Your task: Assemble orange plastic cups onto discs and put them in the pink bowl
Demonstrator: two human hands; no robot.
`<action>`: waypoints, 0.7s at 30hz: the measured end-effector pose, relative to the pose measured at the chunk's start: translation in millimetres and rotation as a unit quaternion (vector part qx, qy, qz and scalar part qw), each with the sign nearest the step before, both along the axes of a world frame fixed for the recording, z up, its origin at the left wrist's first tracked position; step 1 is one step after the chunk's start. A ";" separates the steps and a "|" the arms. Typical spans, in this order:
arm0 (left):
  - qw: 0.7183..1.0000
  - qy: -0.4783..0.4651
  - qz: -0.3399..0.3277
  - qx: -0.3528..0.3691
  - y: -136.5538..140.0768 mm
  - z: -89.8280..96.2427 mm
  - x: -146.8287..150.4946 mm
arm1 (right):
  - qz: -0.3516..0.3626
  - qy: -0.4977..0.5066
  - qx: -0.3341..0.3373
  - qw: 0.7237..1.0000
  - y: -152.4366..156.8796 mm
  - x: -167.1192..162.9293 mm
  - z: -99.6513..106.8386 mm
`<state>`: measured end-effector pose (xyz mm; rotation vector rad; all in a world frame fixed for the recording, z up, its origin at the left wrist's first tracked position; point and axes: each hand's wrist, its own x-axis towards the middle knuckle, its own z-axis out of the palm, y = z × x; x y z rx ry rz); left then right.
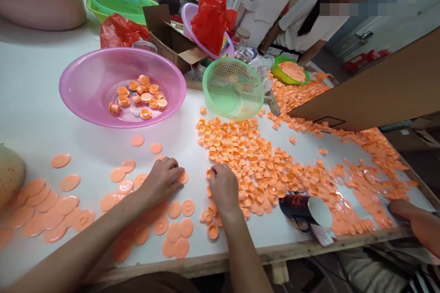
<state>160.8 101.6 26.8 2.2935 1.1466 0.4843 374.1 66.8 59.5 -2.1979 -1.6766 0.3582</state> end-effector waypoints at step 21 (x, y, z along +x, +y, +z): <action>0.945 -0.052 0.189 -0.261 6.1 16.1 9.7 | 0.029 0.237 -0.052 0.970 8.5 -70.5 -26.5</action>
